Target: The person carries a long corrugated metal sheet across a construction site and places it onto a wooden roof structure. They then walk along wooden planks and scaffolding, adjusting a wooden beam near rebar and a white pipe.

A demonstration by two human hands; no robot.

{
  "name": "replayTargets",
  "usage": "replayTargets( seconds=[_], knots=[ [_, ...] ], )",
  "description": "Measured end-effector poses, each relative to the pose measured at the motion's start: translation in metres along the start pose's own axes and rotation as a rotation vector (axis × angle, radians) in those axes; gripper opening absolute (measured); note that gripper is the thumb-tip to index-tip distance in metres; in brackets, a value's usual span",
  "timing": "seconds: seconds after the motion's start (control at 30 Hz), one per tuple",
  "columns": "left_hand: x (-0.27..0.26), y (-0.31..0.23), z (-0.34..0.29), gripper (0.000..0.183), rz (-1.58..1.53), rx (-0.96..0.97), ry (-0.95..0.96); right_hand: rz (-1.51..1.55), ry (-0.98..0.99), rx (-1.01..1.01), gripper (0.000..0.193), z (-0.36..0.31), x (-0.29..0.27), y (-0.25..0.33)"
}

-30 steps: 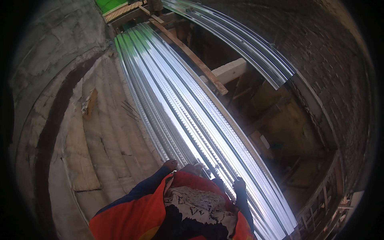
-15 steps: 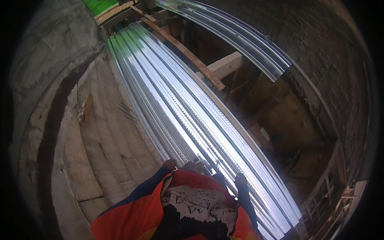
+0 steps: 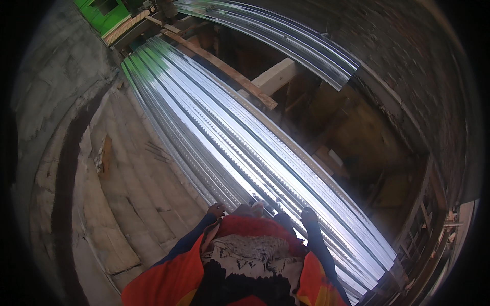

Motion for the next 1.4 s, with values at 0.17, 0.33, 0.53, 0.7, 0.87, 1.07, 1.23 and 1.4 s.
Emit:
replayTargets(
  seconds=[0.17,0.33,0.53,0.7,0.87,1.07,1.23,1.4],
  knots=[
    [-0.018,-0.01,-0.019,0.04,-0.036,-0.074,-0.009,-0.007,0.065,0.126,0.033,-0.013,0.011,0.019],
    [-0.015,-0.022,-0.019,0.036,-0.114,-0.048,0.048,0.097,0.054,0.205,0.033,-0.038,0.002,0.038],
    [-0.014,-0.027,-0.015,0.033,-0.128,-0.078,0.097,0.094,0.002,0.243,0.032,-0.056,-0.004,0.042],
    [-0.005,-0.03,-0.012,0.032,-0.117,-0.088,0.137,0.08,-0.049,0.254,0.033,-0.059,-0.008,0.025],
    [-0.006,-0.034,-0.006,0.034,0.029,-0.026,0.108,0.188,-0.03,0.318,0.034,-0.059,0.002,0.01],
    [-0.01,-0.04,-0.015,0.039,0.037,-0.045,0.11,0.228,-0.009,0.297,0.034,-0.06,0.011,0.0],
    [-0.009,-0.029,-0.015,0.039,0.06,0.003,0.106,0.285,0.005,0.303,0.033,-0.054,0.012,0.001],
    [-0.006,-0.017,-0.005,0.04,0.121,0.089,0.071,0.246,0.013,0.246,0.032,-0.05,0.01,0.004]
  ],
)
Point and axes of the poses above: each hand's wrist, its own z-axis towards the middle knuckle, its own x-axis out of the palm, y = z × x, the point moved 5 cm from there along z, towards the middle knuckle, and after that the axes turned 5 degrees about x, right-handed, at the moved point
